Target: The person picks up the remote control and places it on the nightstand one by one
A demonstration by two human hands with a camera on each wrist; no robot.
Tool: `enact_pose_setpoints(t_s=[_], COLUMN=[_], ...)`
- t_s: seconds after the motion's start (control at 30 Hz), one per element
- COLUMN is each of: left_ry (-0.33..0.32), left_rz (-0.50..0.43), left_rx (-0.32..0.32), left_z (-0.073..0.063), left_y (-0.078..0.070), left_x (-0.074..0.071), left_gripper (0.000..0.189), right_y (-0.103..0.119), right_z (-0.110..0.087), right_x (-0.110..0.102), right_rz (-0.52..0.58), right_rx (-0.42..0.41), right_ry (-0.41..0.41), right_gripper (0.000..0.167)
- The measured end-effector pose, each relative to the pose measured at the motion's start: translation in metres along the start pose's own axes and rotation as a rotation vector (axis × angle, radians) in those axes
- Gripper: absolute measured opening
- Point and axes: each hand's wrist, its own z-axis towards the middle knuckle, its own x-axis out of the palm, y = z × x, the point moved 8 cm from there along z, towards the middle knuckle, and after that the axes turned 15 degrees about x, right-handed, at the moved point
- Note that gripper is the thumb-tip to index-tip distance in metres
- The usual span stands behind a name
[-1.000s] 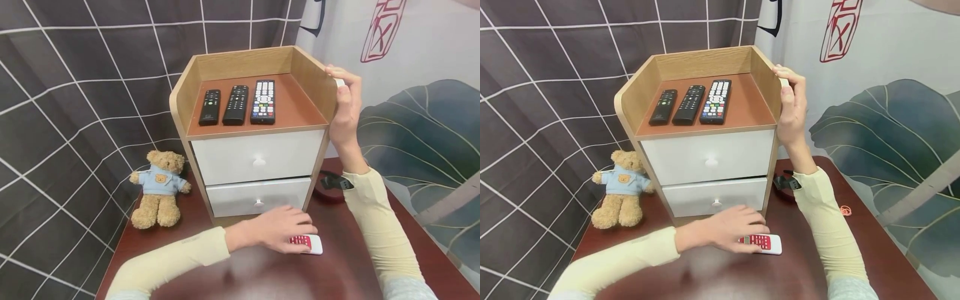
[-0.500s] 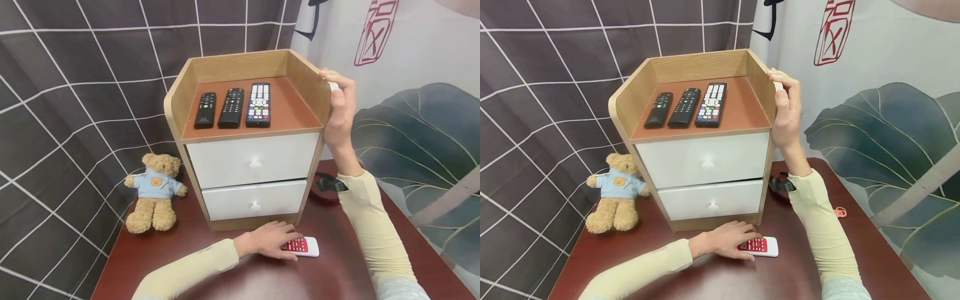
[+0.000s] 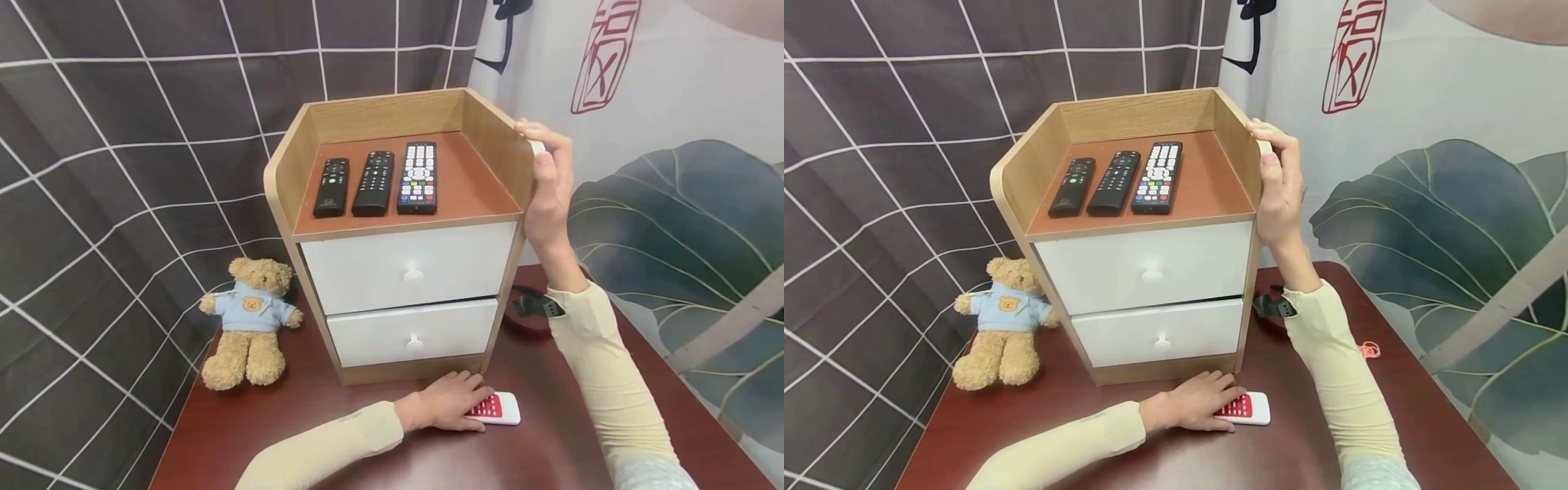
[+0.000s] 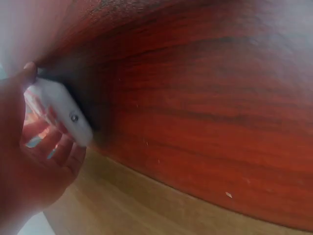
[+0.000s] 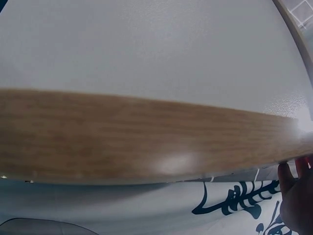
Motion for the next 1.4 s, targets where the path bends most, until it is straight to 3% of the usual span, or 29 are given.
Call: enact_pose_setpoints(t_s=[0.17, 0.37, 0.5, 0.77, 0.93, 1.07, 1.2, 1.4], left_ry=[0.039, 0.025, -0.003, -0.077, -0.093, -0.128, -0.212, -0.29], left_rz=[-0.012, -0.01, 0.0, -0.112, -0.144, -0.165, -0.15, -0.124], left_rx=[-0.032, -0.056, -0.064, -0.026, -0.003, 0.022, 0.039, -0.021], left_z=[0.005, 0.005, 0.001, -0.019, -0.036, -0.055, -0.075, -0.097], left_y=[0.001, 0.002, 0.0, -0.008, -0.011, -0.008, -0.003, -0.003], left_x=[0.006, 0.001, -0.009, -0.043, -0.09, -0.142, -0.198, -0.266], left_gripper=[0.069, 0.065, 0.063, 0.058, 0.06, 0.057, 0.056, 0.06], right_y=[0.001, 0.001, 0.0, 0.0, -0.001, -0.003, -0.002, -0.001], right_z=[-0.002, 0.0, 0.001, -0.001, 0.001, 0.003, 0.002, 0.0], right_x=[0.002, 0.0, -0.001, -0.003, 0.0, 0.001, 0.001, 0.001], right_rz=[-0.014, 0.002, 0.005, -0.011, 0.008, 0.026, 0.026, 0.003], right_rx=[0.0, -0.006, -0.004, -0.003, -0.003, -0.004, -0.005, -0.001], right_ry=[0.01, 0.02, 0.017, 0.014, 0.029, 0.037, 0.036, 0.03], right_gripper=[0.035, 0.034, 0.034, 0.035, 0.034, 0.034, 0.034, 0.035])
